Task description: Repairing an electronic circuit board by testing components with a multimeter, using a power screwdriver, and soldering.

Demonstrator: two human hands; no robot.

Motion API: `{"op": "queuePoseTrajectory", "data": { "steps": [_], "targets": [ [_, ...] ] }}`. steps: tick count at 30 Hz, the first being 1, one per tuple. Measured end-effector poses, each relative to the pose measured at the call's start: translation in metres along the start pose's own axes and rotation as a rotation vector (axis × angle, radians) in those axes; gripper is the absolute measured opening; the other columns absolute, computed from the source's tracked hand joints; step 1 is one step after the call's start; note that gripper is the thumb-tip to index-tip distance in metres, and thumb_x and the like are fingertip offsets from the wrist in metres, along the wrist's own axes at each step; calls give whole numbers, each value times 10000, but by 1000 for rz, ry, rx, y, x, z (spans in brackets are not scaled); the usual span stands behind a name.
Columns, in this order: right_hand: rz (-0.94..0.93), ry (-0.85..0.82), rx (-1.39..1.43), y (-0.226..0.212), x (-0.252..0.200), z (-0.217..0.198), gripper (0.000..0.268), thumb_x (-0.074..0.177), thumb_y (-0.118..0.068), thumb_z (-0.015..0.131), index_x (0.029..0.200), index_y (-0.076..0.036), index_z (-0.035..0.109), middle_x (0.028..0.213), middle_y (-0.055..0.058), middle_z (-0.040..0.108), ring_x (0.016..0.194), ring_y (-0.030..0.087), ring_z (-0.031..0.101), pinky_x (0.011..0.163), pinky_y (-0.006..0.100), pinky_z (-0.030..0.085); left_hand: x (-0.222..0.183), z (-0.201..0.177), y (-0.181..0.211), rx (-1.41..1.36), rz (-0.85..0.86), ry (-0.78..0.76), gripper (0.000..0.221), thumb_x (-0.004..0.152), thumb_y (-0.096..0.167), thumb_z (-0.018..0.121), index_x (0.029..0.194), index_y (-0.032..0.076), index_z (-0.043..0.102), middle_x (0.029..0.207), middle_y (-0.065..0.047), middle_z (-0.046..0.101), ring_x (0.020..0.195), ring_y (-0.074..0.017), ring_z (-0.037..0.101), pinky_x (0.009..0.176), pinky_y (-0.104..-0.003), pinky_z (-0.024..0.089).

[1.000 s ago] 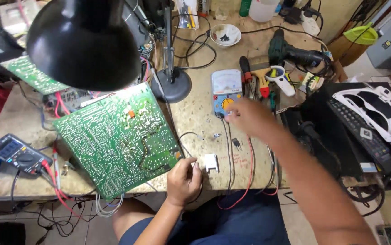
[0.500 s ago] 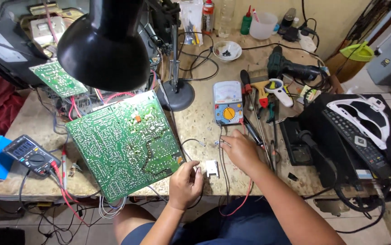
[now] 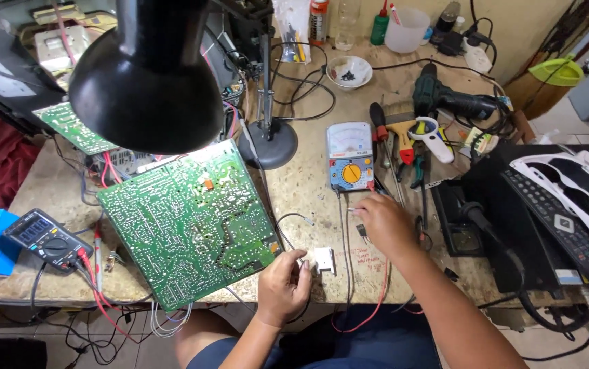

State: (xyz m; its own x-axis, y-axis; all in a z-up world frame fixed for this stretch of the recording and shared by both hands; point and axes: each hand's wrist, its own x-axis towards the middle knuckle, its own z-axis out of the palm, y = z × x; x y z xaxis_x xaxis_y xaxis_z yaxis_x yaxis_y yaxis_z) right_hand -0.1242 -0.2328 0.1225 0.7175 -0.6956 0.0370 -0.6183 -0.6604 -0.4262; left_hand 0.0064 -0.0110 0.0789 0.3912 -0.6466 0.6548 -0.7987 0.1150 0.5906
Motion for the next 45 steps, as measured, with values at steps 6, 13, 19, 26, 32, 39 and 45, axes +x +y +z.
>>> {"op": "queuePoseTrajectory", "data": {
  "steps": [6, 13, 19, 26, 32, 39, 45],
  "targets": [
    [-128, 176, 96, 17, 10, -5, 298, 950, -255, 693, 1193, -95, 756, 1134, 85, 756, 1038, 282, 686, 890, 452, 545, 5, -4, 5, -35, 1, -12, 173, 950, 132, 597, 1070, 23, 658, 915, -115, 747, 748, -222, 734, 623, -313, 610],
    [-109, 146, 242, -26, 17, -30, 278, 883, -120, 766, 1157, -75, 746, 1019, 86, 796, 922, 215, 768, 839, 350, 643, 7, -7, 7, -58, -9, -17, 169, 961, 144, 599, 1059, 23, 665, 905, -112, 745, 717, -216, 724, 594, -311, 592],
    [-3, 109, 301, -8, 9, -9, 290, 899, -120, 742, 1188, -125, 726, 989, 90, 803, 856, 229, 774, 736, 376, 639, 8, -7, 10, -26, -40, -20, 171, 959, 156, 613, 1049, 29, 685, 756, -56, 680, 537, -143, 595, 470, -290, 479],
    [-333, 278, 205, -12, 25, 23, 261, 946, -135, 701, 1194, -60, 734, 1097, 104, 764, 985, 268, 717, 834, 415, 590, 9, -7, 8, -18, -28, -22, 163, 957, 170, 615, 1038, 45, 681, 833, -77, 723, 600, -173, 652, 514, -301, 523],
    [-404, 302, -110, -4, 72, 83, 222, 855, -48, 713, 1054, -92, 803, 962, 94, 748, 880, 316, 696, 619, 462, 569, 7, -7, 7, -29, -19, -11, 166, 948, 171, 619, 1033, 42, 679, 905, -101, 757, 708, -219, 731, 587, -319, 581],
    [-380, 273, -372, -13, 70, 96, 288, 706, 137, 654, 861, -97, 715, 733, 50, 690, 727, 303, 602, 471, 437, 456, 7, -8, 7, -40, -8, -15, 162, 951, 167, 609, 1031, 44, 677, 891, -100, 757, 725, -226, 739, 605, -323, 589],
    [-384, 201, -335, -23, 71, 80, 363, 692, 183, 649, 870, -117, 752, 715, 40, 707, 671, 278, 616, 485, 419, 475, 9, -10, 9, -37, -11, -30, 147, 954, 163, 615, 1021, 46, 673, 839, -85, 724, 667, -227, 692, 565, -333, 530]
  ]
}}
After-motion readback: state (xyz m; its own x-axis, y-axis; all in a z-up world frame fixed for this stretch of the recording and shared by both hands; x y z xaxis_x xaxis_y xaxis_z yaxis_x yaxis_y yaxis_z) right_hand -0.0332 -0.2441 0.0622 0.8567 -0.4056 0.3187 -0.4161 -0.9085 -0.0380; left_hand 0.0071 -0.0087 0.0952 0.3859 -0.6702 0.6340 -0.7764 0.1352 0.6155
